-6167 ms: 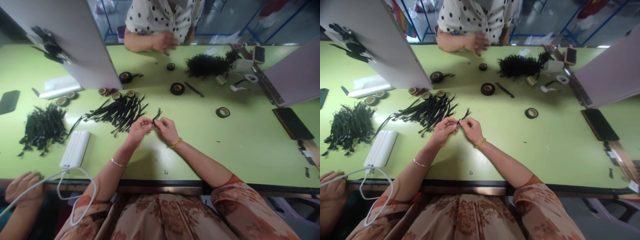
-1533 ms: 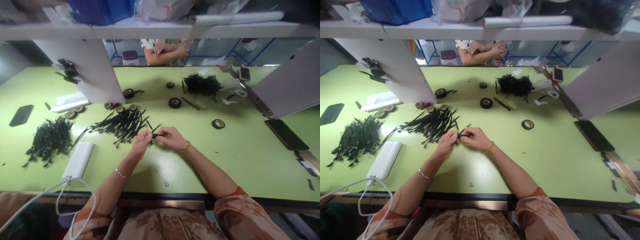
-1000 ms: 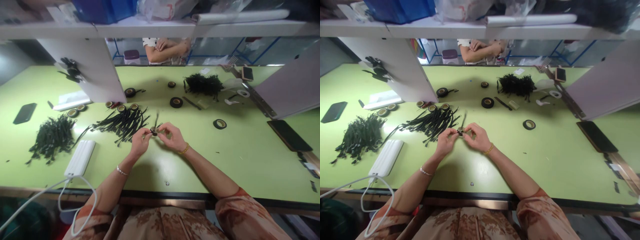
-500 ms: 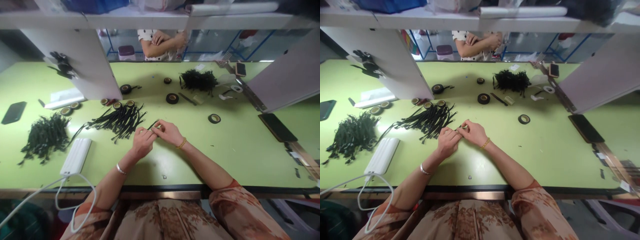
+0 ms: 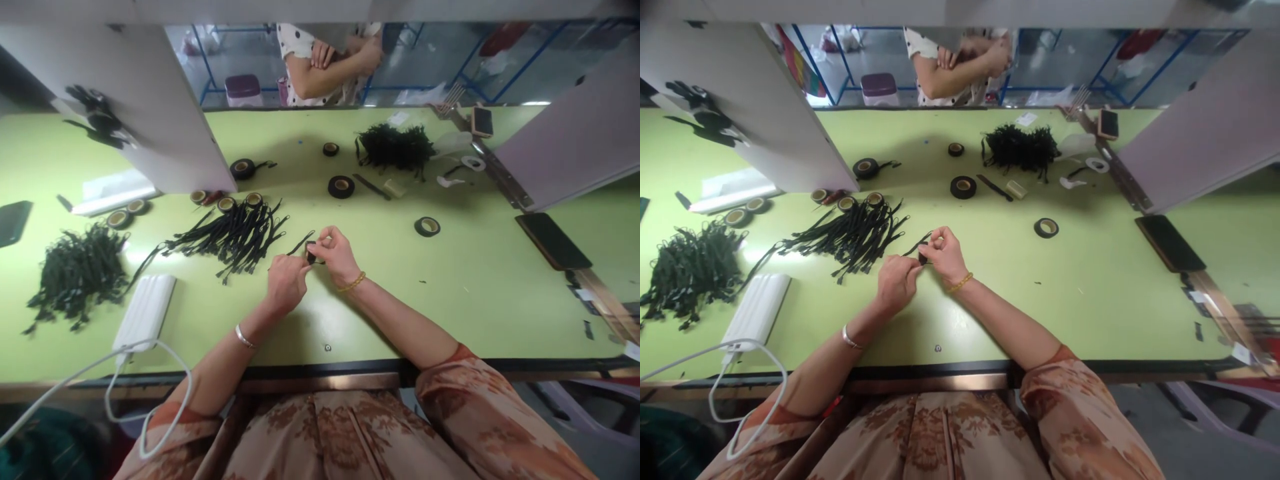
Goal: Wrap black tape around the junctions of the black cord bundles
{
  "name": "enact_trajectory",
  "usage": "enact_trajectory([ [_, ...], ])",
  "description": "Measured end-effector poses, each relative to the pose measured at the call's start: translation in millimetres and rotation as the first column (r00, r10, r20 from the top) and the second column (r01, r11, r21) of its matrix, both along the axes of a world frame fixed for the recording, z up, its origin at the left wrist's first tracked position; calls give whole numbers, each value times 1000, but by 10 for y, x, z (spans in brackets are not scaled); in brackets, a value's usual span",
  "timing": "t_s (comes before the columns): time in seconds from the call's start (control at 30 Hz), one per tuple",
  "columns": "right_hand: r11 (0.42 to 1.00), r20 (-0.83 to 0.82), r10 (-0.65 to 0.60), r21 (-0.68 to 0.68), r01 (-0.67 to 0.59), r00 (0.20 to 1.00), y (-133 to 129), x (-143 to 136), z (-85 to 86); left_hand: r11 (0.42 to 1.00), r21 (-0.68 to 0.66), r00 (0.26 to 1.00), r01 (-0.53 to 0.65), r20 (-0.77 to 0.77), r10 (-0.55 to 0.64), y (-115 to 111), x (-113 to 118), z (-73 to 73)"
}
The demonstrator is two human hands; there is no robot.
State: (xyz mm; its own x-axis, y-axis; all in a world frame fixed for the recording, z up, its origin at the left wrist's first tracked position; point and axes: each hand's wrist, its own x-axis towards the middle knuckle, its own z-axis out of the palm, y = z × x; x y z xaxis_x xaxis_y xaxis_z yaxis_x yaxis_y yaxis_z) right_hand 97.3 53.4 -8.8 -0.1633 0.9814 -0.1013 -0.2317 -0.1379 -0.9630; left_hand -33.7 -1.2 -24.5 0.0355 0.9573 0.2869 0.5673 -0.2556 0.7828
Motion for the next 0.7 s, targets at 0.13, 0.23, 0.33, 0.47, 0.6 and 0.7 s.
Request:
enact_trajectory([
  [0.13, 998, -111, 26, 67, -19, 993, -35, 20, 61, 987, -126, 994, -97, 33, 102, 4, -17, 25],
  [0.23, 981, -89, 119, 167, -103, 989, -66, 54, 106, 961, -229, 974, -154, 126, 187, 29, -63, 43],
  [0.33, 953, 24, 191, 234, -191, 981, -74, 93, 104, 936, -340, 948, -92, 256, 187, 66, -114, 46],
  [0.47, 926, 162, 238, 260, -274, 958, -47, 137, 58, 835, -519, 786, 181, 587, 194, 135, -199, 23],
  [0.6, 873, 282, 258, 342, -348, 924, 4, 186, 60, 755, -514, 549, 408, 798, 247, 203, -322, 9],
  [0.7, 812, 377, 262, 411, -415, 888, 41, 235, 94, 775, -485, 511, 406, 823, 247, 225, -391, 19],
])
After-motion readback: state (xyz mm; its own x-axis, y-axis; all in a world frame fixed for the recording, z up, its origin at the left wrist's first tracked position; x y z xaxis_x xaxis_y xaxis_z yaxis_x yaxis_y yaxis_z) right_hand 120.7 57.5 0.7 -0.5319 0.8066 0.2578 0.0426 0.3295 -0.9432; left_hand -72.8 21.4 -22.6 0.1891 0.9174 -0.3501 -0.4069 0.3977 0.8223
